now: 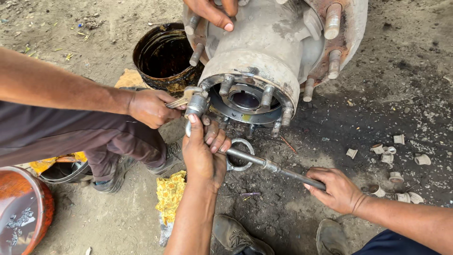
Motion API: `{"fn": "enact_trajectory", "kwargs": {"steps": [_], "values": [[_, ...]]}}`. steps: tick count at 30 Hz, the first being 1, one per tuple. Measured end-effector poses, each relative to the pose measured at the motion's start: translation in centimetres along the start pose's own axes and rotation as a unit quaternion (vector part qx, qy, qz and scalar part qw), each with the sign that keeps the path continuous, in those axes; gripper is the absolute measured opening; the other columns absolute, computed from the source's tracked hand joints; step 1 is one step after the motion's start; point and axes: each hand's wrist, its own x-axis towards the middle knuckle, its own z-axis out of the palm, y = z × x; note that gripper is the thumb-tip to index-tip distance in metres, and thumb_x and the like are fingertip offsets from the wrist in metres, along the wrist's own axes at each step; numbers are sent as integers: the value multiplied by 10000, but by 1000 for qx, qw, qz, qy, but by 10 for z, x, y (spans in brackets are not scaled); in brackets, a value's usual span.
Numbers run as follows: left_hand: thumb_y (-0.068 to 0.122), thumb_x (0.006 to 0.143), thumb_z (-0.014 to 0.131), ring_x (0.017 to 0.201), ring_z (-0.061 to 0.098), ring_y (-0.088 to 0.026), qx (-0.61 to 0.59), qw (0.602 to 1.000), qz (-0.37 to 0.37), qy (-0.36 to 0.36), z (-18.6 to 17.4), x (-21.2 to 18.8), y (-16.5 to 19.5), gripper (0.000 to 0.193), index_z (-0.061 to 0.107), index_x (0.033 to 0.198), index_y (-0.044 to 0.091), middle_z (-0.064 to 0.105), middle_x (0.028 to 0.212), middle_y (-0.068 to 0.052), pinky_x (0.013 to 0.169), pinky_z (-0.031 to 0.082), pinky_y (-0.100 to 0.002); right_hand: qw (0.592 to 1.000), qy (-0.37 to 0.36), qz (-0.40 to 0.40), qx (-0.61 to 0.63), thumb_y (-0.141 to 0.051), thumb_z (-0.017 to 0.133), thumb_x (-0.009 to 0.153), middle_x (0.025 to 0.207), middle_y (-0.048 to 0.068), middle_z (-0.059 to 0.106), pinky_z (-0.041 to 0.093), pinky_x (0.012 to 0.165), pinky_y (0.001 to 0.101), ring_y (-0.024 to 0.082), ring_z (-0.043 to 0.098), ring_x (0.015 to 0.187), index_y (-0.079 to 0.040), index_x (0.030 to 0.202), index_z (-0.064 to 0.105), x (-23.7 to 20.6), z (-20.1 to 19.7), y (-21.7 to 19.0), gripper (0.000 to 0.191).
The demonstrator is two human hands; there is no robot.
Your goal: The person uses a socket wrench and a torque wrench to tighten bolts on a vehicle wheel hub. Another person assists by holding a wrench on the hub. The person then wipes the tools with a yellow cloth.
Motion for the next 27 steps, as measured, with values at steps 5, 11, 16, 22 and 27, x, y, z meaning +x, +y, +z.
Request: {"fn": "enact_trajectory", "kwargs": {"steps": [5, 11, 16, 22, 27], "values": [[442, 1046, 548, 536, 301, -73, 2, 1000, 0, -6, 2, -2, 2, 352, 500, 952, 106, 365, 660, 49, 535, 315, -260, 995, -49, 88, -8, -334, 640, 877, 694, 101, 598, 506, 686, 460, 278, 634, 669, -85, 884, 676, 0, -1, -3, 252], [440, 1040, 547, 532, 302, -75, -1, 1000, 2, 5, 2, -1, 1, 352, 501, 950, 103, 370, 658, 46, 533, 318, -263, 998, -41, 49, -7, -327, 633, 885, 697, 80, 588, 500, 648, 464, 255, 620, 650, -83, 858, 664, 1, 0, 0, 247], [439, 1044, 552, 540, 303, -78, -4, 1000, 3, 1, 1, -1, 0, 355, 503, 951, 100, 373, 666, 38, 537, 316, -263, 997, -47, 55, -3, -331, 625, 894, 687, 84, 557, 489, 634, 465, 258, 605, 631, -82, 855, 655, 1, 1, 3, 254], [441, 1044, 546, 532, 294, -77, -3, 1000, -1, 7, 0, 0, 0, 358, 502, 946, 100, 368, 661, 42, 533, 315, -264, 999, -34, 36, 7, -321, 635, 883, 695, 87, 571, 485, 625, 465, 262, 613, 635, -64, 831, 661, 0, -1, 2, 263], [437, 1048, 544, 532, 291, -75, 2, 1000, 1, 5, 1, 0, -1, 348, 503, 949, 105, 364, 662, 45, 530, 310, -262, 998, -38, 48, 3, -326, 636, 884, 700, 85, 586, 492, 632, 461, 262, 624, 637, -86, 896, 675, 1, 0, 2, 244]]}}
